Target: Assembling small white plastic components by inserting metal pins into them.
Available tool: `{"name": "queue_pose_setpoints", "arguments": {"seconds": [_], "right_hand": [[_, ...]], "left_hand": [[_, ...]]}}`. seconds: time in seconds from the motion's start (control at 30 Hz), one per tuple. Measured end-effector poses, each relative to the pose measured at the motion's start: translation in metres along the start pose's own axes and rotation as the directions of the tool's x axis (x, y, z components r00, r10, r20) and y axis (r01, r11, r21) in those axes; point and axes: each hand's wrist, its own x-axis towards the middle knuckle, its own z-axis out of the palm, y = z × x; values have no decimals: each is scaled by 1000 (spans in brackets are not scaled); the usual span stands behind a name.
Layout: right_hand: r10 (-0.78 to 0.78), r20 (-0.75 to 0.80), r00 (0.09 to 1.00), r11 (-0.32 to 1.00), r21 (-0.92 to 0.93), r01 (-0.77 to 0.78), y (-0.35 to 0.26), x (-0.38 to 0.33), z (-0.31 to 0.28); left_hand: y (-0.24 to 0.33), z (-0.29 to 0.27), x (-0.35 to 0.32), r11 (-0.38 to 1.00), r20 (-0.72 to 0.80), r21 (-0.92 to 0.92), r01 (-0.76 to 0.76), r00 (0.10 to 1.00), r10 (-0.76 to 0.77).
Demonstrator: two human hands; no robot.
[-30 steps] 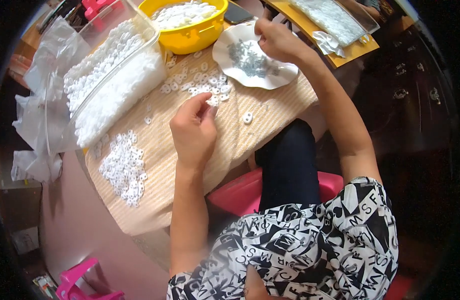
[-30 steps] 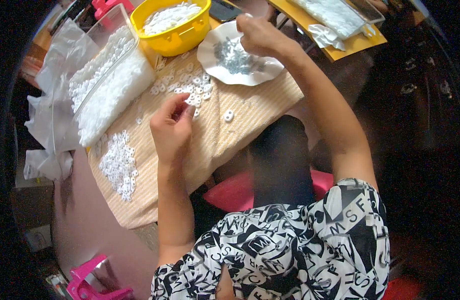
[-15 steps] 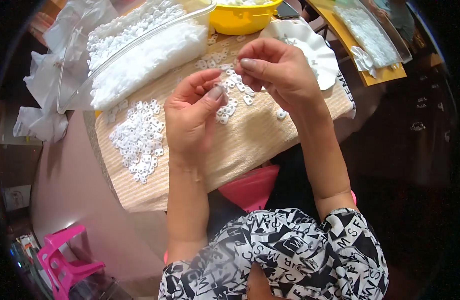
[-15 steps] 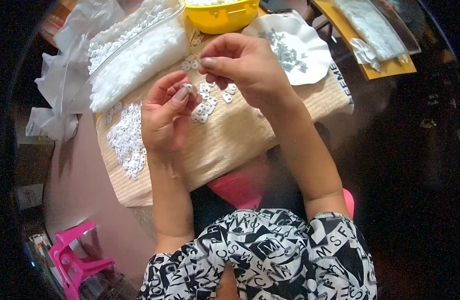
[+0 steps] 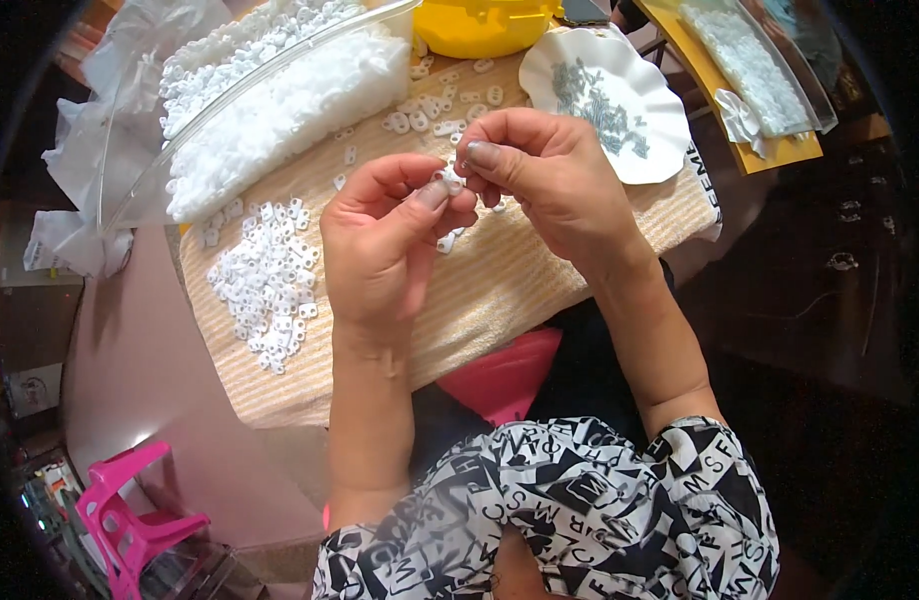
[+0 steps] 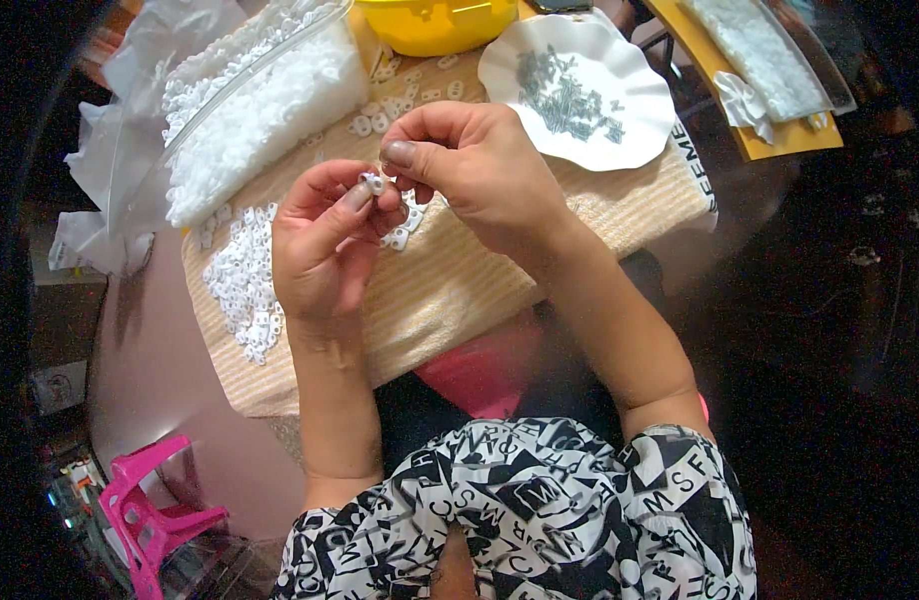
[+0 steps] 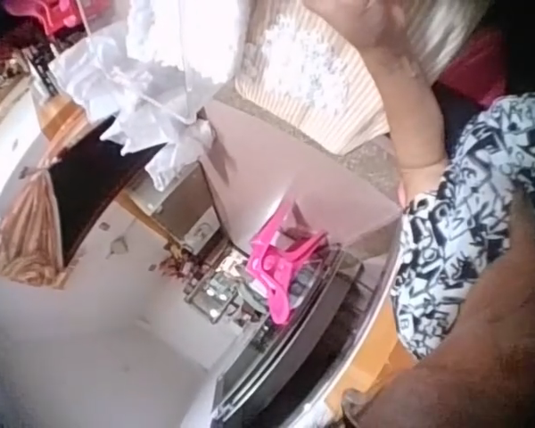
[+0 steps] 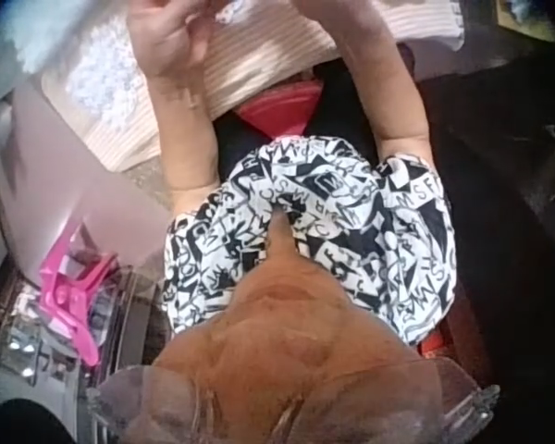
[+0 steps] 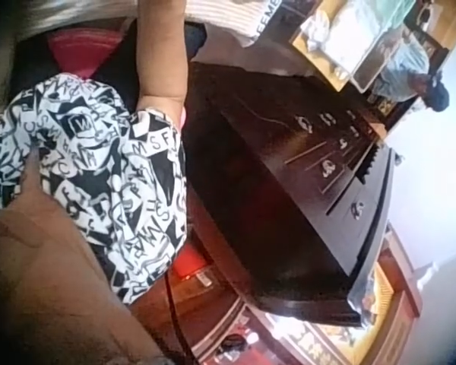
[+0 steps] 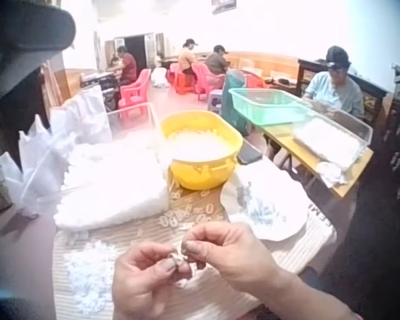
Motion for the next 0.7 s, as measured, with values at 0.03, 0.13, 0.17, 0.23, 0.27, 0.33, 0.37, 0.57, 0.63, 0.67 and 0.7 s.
{"name": "queue_pose_setpoints", "arguments": {"seconds": [0.03, 0.13, 0.17, 0.23, 0.27, 0.33, 0.37, 0.57, 0.63, 0.67, 0.7], "right_hand": [[2, -16, 1000, 1000, -11, -2, -1, 0, 1], [-31, -3, 1000, 997, -64, 30, 0, -2, 3], [-33, -3, 999, 997, -66, 32, 0, -2, 3], [-35, 4, 999, 995, -94, 35, 1, -3, 3], [-37, 6, 999, 995, -94, 37, 0, -3, 4], [-34, -5, 999, 986, -165, 32, -1, -4, 5], [-35, -5, 999, 986, -164, 34, -2, -3, 5], [-60, -6, 998, 964, -259, 56, -4, -4, 7], [-75, -23, 997, 968, -242, 67, -4, -5, 9], [-74, -24, 997, 968, -242, 66, -4, -5, 9], [-104, -33, 994, 952, -294, 90, -3, -5, 10]], "left_hand": [[0, 0, 0, 1000, -9, 13, 2, 1000, -2], [0, 1, -1, 999, -17, 34, -8, 1000, 8], [0, 1, -1, 999, -17, 40, -17, 1000, 18], [-1, 2, -1, 999, -24, 49, -17, 1000, 19], [-1, 2, -2, 998, -35, 61, -18, 999, 21], [-2, 1, -2, 996, -42, 83, -28, 999, 31], [-2, 0, -2, 994, -50, 103, -33, 998, 39], [-3, 2, -2, 984, -48, 162, -70, 996, 79], [-5, 4, -2, 974, -55, 204, -96, 992, 109], [-6, 5, -3, 962, -63, 246, -121, 988, 141], [-6, 5, -3, 962, -63, 246, -120, 988, 139]]}}
